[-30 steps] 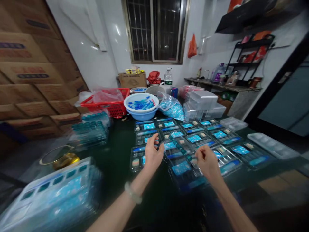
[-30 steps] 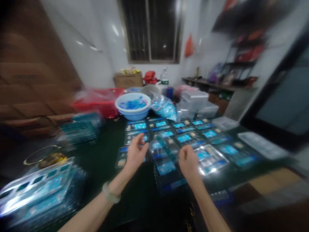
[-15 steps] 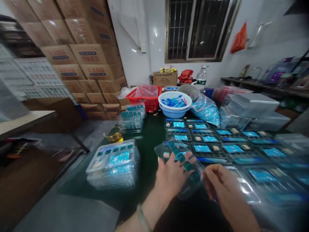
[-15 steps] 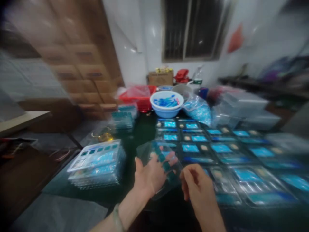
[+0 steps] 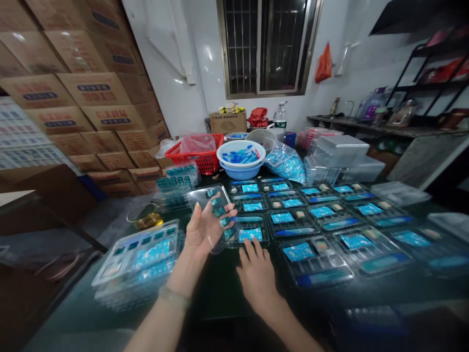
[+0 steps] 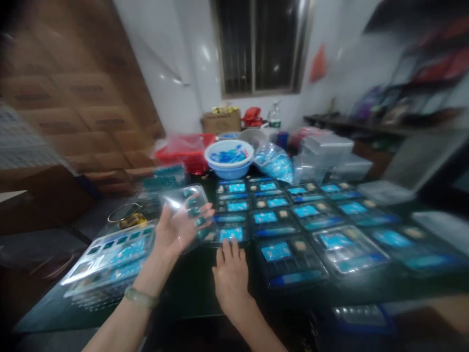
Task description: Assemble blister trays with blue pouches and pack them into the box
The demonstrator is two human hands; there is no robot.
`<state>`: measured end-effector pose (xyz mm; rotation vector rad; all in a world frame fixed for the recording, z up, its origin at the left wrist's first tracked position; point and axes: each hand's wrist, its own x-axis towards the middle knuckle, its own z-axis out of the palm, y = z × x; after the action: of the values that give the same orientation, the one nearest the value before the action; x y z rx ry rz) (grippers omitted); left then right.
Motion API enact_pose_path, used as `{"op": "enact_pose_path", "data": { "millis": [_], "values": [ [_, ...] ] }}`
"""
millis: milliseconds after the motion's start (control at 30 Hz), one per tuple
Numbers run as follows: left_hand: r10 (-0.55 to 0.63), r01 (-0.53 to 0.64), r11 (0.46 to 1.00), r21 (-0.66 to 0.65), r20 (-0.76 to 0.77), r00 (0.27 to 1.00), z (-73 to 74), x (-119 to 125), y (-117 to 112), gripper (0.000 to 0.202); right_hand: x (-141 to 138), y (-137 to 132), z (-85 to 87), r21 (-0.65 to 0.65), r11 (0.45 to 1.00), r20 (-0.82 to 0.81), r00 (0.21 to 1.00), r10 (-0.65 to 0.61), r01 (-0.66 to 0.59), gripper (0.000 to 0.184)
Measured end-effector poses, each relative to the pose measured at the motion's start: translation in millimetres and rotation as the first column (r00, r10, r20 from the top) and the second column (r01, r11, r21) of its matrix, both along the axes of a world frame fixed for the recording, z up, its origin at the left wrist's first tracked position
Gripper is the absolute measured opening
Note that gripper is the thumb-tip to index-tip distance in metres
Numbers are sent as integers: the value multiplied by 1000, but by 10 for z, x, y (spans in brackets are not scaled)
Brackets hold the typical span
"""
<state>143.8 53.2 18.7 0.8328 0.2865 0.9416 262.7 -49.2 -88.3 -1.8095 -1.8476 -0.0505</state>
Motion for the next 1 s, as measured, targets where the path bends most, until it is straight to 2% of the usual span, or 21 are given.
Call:
{"op": "enact_pose_path", "data": {
  "millis": [167,300,400,467,533,600,633,667,700,767,867,1000],
  "values": [
    [-14,23,999,44,-189,982,-46,154,91,60,-72,-221,13,-21,999,-38,998,50,-50,32],
    [-42,86,987,138,-298,954,-27,175,152,64,-44,-402,22,43,998,-133,990,42,-36,31],
    [74,84,951,296,-487,870,22,191,169,69,4,-497,15,96,995,-198,979,40,-22,28],
    [232,135,868,477,-632,740,32,234,151,73,35,-532,3,111,994,-233,972,43,-17,28],
    [454,276,719,638,-732,508,-8,299,118,82,59,-546,-16,111,994,-259,965,47,-19,27],
    [681,475,541,694,-693,237,-108,368,86,93,74,-543,-40,104,994,-272,961,50,-22,27],
    [763,567,463,681,-632,135,-176,399,76,97,77,-538,-55,101,995,-275,960,49,-22,26],
    [813,645,402,650,-578,75,-250,425,70,99,78,-531,-71,99,995,-275,960,49,-22,26],
    [840,702,356,617,-540,50,-325,445,68,100,78,-525,-88,100,995,-273,961,49,-22,26],
    [854,761,309,571,-519,43,-464,473,74,102,71,-512,-123,111,993,-259,964,55,-27,26],
    [849,784,295,546,-526,47,-614,492,74,107,57,-505,-160,147,989,-236,969,70,-35,26],
    [844,792,306,528,-535,31,-697,507,52,104,56,-509,-157,239,971,-278,957,83,-15,22]
  ]
}}
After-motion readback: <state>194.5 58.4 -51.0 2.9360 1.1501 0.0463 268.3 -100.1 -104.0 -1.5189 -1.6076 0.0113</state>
